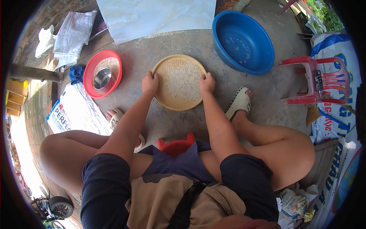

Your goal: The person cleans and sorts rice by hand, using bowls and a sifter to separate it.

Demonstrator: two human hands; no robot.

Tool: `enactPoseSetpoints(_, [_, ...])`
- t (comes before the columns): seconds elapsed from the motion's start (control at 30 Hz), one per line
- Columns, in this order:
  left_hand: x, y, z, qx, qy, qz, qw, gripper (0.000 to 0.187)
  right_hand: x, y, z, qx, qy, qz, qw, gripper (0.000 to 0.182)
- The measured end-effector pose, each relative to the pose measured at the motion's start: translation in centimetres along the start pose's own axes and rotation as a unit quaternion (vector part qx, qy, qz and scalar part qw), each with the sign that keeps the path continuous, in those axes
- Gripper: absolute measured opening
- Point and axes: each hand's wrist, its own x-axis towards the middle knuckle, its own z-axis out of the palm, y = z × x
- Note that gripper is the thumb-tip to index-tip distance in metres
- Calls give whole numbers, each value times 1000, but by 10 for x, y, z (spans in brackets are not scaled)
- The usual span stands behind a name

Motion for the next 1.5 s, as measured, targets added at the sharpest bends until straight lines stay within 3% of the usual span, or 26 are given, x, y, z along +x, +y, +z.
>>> enactPoseSetpoints(0.13, [13,-36,-21,20,-7,11,1000,34,-19,-20,20,52,-22,-42,998,27])
enactPoseSetpoints(0.27, [15,-71,-44,81,-2,-57,995,37,-39,-39,34,90,-78,-77,990,27])
enactPoseSetpoints(0.47, [8,-29,-18,24,-6,-4,1000,32,-5,3,26,82,-71,-90,990,28])
enactPoseSetpoints(0.53, [-2,-7,-2,0,-7,17,1000,33,4,14,14,-36,-39,-74,996,28])
enactPoseSetpoints(0.6, [-6,7,1,2,-7,15,1000,33,4,12,6,-47,-30,-51,997,27])
enactPoseSetpoints(0.7, [4,-8,-6,18,-13,21,1000,33,-9,-1,6,-56,-24,-28,998,25])
enactPoseSetpoints(0.8, [16,-42,-28,48,-4,19,999,34,-29,-21,23,-19,-53,-74,996,25])
enactPoseSetpoints(0.87, [13,-60,-47,96,8,-34,995,35,-41,-33,30,18,-121,-145,982,25])
enactPoseSetpoints(0.97, [12,-71,-45,105,43,-41,993,36,-40,-33,37,62,-110,-176,976,25])
enactPoseSetpoints(1.17, [-5,-10,-5,32,-11,12,999,32,1,18,12,16,-75,-140,987,25])
enactPoseSetpoints(1.23, [-10,6,4,22,-11,9,1000,32,2,20,2,-11,-5,-56,998,25])
enactPoseSetpoints(1.27, [-12,10,5,12,-12,5,1000,32,2,17,-2,-7,-22,-25,999,26])
enactPoseSetpoints(1.4, [8,-19,-11,26,-16,18,999,35,-9,2,12,19,-32,-63,997,25])
enactPoseSetpoints(1.5, [15,-48,-35,55,-21,-27,998,37,-28,-23,21,30,-96,-106,989,22])
